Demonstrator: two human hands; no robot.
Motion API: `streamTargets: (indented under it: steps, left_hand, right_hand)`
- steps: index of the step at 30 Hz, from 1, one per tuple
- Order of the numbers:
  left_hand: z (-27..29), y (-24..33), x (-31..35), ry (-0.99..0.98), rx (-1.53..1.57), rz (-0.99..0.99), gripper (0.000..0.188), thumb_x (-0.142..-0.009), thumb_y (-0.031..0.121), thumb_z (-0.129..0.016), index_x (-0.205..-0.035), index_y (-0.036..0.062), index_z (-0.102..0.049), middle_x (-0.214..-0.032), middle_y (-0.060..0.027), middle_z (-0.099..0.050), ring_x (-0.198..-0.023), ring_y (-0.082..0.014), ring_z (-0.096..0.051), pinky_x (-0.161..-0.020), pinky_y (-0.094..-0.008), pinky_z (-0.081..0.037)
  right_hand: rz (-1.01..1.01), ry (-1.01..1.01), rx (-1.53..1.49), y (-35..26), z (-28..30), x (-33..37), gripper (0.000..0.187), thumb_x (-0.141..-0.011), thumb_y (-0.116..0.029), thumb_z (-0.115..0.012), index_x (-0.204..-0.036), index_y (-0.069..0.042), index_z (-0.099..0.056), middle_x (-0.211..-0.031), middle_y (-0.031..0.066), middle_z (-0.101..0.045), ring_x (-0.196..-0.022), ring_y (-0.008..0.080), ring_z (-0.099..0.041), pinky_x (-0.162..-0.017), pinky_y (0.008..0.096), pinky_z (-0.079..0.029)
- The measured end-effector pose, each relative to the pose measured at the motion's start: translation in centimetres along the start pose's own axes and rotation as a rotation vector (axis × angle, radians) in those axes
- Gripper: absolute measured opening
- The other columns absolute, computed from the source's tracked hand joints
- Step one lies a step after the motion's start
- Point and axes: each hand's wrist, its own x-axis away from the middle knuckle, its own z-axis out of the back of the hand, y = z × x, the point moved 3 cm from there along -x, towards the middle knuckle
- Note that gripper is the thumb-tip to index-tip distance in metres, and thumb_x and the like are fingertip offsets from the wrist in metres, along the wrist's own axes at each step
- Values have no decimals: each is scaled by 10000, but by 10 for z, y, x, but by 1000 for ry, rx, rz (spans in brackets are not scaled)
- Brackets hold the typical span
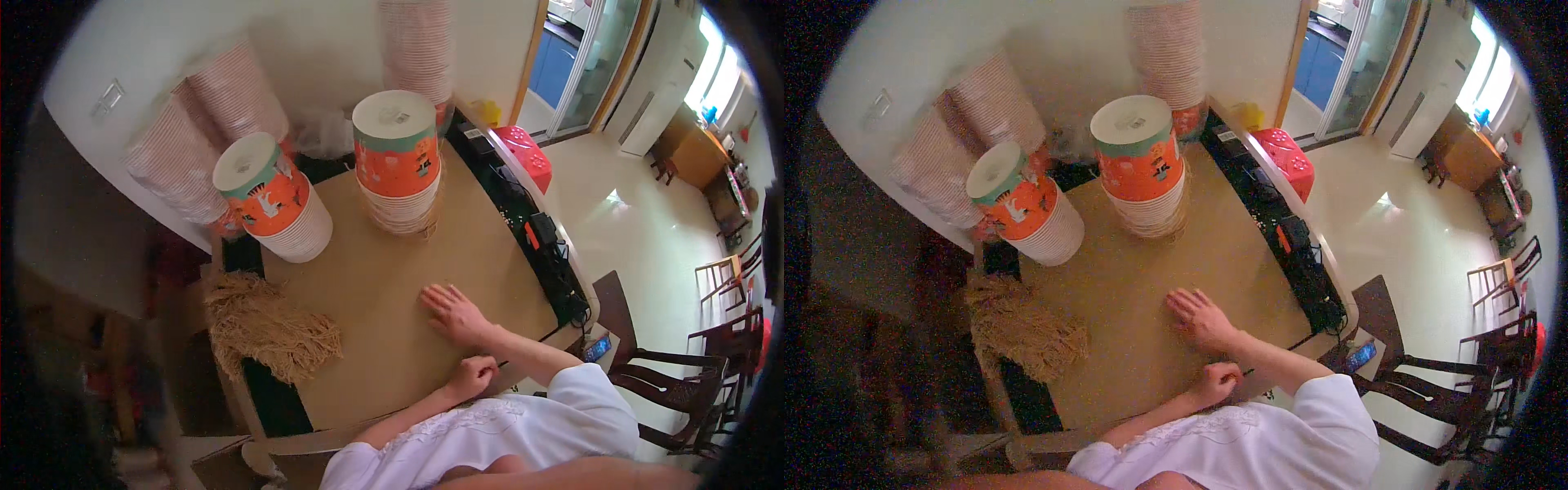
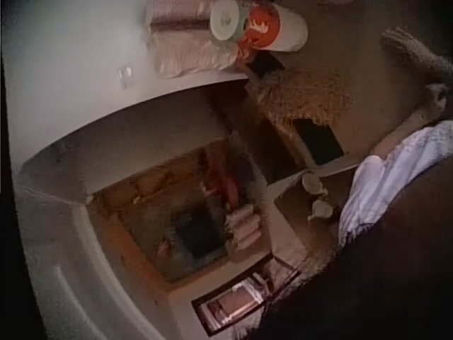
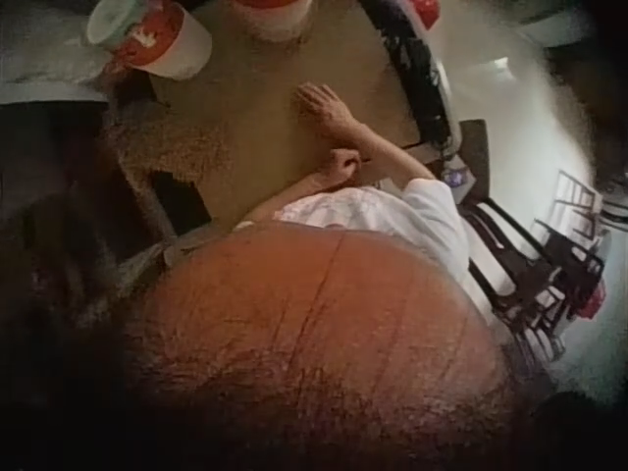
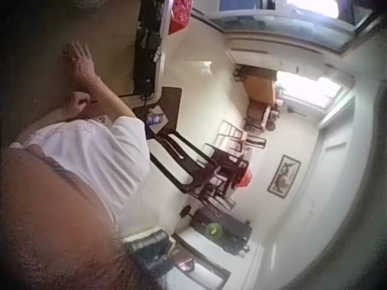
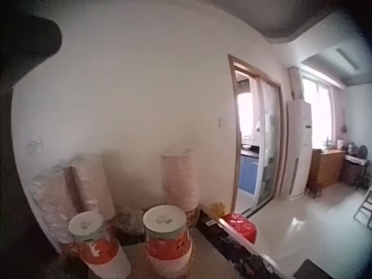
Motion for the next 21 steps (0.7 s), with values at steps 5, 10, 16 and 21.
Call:
streamTargets:
  steps: [5,10,16,21]
  left_hand:
    - [49,-14,64,331,-89,135,109,-714,-28,-474,-703,30,-566,-676,-95,-568,-611,-217,-566,-545,-294,-443]
    - [76,9,104,551,-296,212,125,-720,-25,-464,-692,41,-566,-685,-96,-570,-633,-210,-578,-566,-289,-454]
    - [67,10,98,619,-415,108,82,-703,-31,-477,-691,27,-534,-676,-108,-559,-646,-256,-569,-581,-317,-449]
    - [77,15,104,628,-454,192,107,-728,-36,-458,-709,26,-543,-691,-112,-556,-640,-259,-565,-569,-325,-453]
  right_hand:
    - [-351,183,295,77,22,-22,537,-884,-367,-436,-1306,-43,-364,-1360,152,-340,-1288,296,-274,-1061,423,-202]
    - [-772,314,346,168,34,-31,591,-896,-395,-390,-1359,-45,-283,-1429,161,-226,-1338,283,-169,-1083,415,-129]
    - [-496,360,547,135,7,-10,626,-840,-308,-503,-1356,-36,-274,-1422,181,-225,-1330,327,-175,-1075,442,-157]
    - [-207,141,93,-12,10,39,636,-817,-262,-534,-1360,-53,-277,-1420,175,-232,-1326,330,-191,-1069,455,-178]
